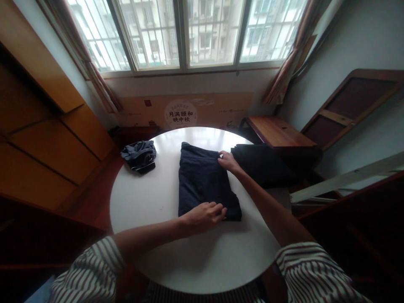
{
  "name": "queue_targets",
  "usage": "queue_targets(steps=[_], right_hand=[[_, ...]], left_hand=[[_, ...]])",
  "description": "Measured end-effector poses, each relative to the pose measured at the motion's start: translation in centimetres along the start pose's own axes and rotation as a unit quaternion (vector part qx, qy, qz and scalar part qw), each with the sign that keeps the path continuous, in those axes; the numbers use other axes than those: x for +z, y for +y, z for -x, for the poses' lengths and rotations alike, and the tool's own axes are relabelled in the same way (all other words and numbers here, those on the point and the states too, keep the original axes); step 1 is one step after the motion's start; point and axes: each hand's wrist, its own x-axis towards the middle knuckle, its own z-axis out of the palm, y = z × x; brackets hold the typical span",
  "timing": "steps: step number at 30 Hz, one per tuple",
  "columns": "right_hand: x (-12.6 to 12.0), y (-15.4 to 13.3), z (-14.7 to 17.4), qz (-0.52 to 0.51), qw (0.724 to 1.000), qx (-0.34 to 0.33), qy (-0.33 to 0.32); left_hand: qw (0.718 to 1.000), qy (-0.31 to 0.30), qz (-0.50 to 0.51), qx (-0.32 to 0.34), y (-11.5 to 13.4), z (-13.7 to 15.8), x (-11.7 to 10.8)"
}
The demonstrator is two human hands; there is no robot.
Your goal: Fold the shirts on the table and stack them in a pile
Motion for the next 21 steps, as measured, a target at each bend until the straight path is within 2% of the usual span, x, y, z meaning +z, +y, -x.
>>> queue_targets(steps=[3, 6, 7, 9, 11, 13, 15, 17, 19, 21], right_hand=[[0.0, 0.1, 1.0, 0.048, 0.999, -0.006, 0.013], [0.1, -1.1, 1.9, 0.083, 0.995, -0.030, 0.047], [0.3, -1.9, 2.1, 0.092, 0.993, -0.059, 0.049], [1.0, -4.0, 2.1, 0.103, 0.980, -0.167, 0.017], [2.3, -6.3, 1.9, 0.109, 0.949, -0.294, -0.046], [4.0, -8.2, 1.6, 0.119, 0.921, -0.359, -0.098], [5.6, -9.4, 1.3, 0.136, 0.916, -0.357, -0.124], [7.0, -9.6, 1.1, 0.142, 0.921, -0.335, -0.141], [8.0, -9.1, 0.8, 0.140, 0.927, -0.310, -0.156], [8.7, -8.3, 0.3, 0.142, 0.931, -0.292, -0.165]], left_hand=[[0.999, -0.027, 0.008, -0.032, 0.4, 0.3, -0.4], [0.998, -0.043, 0.019, -0.040, 0.8, 0.9, -0.3], [0.998, -0.048, 0.021, -0.032, 1.0, 1.1, -0.1], [0.998, -0.055, 0.021, -0.018, 1.4, 1.1, 0.1], [0.998, -0.057, 0.021, -0.016, 1.5, 0.9, 0.0], [0.997, -0.056, 0.036, -0.026, 1.3, 0.9, -0.8], [0.996, -0.043, 0.047, -0.057, 0.7, 1.6, -1.9], [0.990, -0.016, 0.032, -0.138, 0.1, 3.0, -2.8], [0.974, -0.003, 0.001, -0.227, -0.2, 4.8, -2.8], [0.962, -0.014, -0.017, -0.272, 0.3, 6.7, -2.1]])
